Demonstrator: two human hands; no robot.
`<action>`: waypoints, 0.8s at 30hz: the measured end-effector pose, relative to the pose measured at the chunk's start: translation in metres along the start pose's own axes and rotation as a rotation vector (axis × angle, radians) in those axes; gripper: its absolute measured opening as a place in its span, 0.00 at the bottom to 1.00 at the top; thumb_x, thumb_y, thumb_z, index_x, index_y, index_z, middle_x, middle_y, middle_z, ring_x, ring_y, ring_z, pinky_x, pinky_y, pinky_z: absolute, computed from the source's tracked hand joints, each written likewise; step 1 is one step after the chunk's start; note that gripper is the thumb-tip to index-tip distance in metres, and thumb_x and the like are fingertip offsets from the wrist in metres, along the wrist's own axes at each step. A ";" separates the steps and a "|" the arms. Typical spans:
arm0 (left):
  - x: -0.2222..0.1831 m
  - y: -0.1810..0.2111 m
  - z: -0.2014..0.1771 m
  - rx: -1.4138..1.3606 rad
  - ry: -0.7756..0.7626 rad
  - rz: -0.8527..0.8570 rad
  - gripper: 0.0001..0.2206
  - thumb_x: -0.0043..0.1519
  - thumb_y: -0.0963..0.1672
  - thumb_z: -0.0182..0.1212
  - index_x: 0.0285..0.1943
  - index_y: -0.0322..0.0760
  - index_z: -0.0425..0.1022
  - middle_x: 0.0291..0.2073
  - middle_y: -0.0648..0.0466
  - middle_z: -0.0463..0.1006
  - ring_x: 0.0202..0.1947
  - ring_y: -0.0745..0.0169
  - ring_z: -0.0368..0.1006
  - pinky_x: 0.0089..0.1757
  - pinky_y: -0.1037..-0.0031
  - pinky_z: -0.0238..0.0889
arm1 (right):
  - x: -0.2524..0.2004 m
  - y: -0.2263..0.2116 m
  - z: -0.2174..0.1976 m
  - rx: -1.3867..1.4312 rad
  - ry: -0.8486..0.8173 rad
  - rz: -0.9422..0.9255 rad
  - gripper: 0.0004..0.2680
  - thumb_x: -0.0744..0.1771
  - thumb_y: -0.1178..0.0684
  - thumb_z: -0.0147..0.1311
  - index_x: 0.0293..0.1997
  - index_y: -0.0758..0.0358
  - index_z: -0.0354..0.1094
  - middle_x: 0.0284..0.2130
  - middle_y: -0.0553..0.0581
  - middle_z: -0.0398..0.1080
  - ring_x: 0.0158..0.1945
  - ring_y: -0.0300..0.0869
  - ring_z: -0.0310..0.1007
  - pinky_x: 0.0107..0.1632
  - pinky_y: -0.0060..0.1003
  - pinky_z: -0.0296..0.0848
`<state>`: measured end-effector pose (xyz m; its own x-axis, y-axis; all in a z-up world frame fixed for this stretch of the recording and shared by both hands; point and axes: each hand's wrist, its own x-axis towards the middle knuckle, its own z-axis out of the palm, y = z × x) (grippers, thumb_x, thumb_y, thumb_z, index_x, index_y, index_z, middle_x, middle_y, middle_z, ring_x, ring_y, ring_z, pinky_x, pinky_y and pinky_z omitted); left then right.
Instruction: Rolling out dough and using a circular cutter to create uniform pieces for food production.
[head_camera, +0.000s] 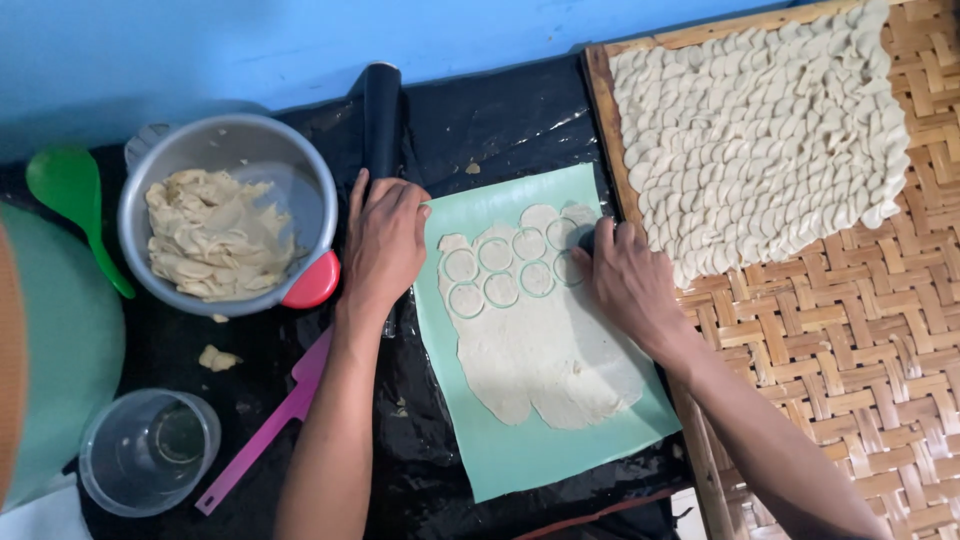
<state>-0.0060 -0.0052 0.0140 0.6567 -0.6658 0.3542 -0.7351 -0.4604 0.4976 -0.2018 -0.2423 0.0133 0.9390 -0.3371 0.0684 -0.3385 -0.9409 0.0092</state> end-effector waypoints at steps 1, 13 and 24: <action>-0.001 0.000 0.000 0.003 -0.001 0.010 0.03 0.64 0.38 0.59 0.43 0.31 0.76 0.40 0.48 0.79 0.53 0.49 0.71 0.67 0.51 0.47 | 0.000 0.000 -0.004 0.003 0.007 0.008 0.17 0.71 0.38 0.42 0.45 0.67 0.59 0.33 0.65 0.68 0.29 0.55 0.75 0.25 0.49 0.72; -0.001 0.000 0.001 0.040 0.031 0.027 0.03 0.62 0.39 0.59 0.41 0.31 0.76 0.38 0.48 0.79 0.52 0.48 0.71 0.67 0.50 0.47 | 0.051 0.030 -0.016 0.577 0.079 0.135 0.20 0.73 0.40 0.42 0.59 0.74 0.57 0.45 0.78 0.72 0.47 0.67 0.74 0.48 0.56 0.73; -0.005 -0.008 0.006 0.043 0.057 0.016 0.13 0.54 0.38 0.60 0.48 0.31 0.75 0.42 0.47 0.79 0.54 0.49 0.72 0.67 0.50 0.47 | 0.100 0.044 -0.004 0.671 -0.198 -0.031 0.21 0.71 0.36 0.46 0.47 0.74 0.66 0.36 0.69 0.72 0.41 0.52 0.71 0.47 0.46 0.69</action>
<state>-0.0044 -0.0017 0.0038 0.6527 -0.6391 0.4069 -0.7511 -0.4756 0.4579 -0.1228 -0.3176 0.0251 0.9626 -0.2495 -0.1058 -0.2605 -0.7449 -0.6143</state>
